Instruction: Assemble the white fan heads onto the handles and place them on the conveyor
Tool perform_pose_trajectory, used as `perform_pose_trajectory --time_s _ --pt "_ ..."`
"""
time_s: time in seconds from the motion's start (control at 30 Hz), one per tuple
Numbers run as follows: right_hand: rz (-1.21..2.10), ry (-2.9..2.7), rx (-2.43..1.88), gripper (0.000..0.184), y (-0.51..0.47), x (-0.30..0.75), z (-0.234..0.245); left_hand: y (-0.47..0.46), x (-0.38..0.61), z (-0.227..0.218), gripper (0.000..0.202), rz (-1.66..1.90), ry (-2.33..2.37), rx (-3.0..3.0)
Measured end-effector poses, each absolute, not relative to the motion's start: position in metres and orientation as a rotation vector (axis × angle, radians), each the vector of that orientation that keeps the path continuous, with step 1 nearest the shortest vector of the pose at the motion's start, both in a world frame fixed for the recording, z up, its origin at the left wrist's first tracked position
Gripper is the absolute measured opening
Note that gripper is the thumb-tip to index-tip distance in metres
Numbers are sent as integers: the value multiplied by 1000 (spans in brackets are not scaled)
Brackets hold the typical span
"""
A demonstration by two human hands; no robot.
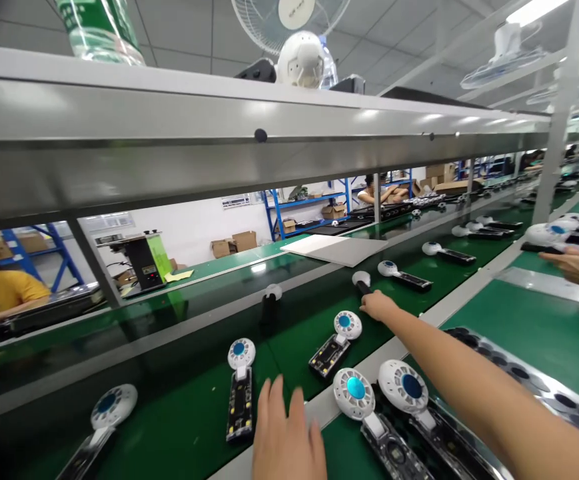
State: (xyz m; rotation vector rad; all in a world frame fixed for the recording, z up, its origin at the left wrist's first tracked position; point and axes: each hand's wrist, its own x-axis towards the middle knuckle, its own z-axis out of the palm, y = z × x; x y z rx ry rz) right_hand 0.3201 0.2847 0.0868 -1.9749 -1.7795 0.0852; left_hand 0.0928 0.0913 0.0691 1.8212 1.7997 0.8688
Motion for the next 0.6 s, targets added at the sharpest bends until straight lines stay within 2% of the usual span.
perform_pose_trajectory --time_s 0.03,0.13,0.27,0.33,0.47,0.6 --pt "82 -1786 -1985 24 287 328 84 117 98 73 42 622 1861 1975" --pt "28 -1784 -1968 20 281 349 84 184 114 75 36 457 1799 2032" --pt "-93 -1767 -1864 41 220 374 95 231 139 65 34 230 1681 2021" --pt "-123 -1812 -1808 41 170 385 95 239 148 62 32 173 1656 1975" --pt "-239 -1964 -1644 30 77 408 70 243 149 66 27 261 1674 1783" --pt "-287 -2110 -1585 32 34 420 32 218 138 79 24 558 1625 1437"
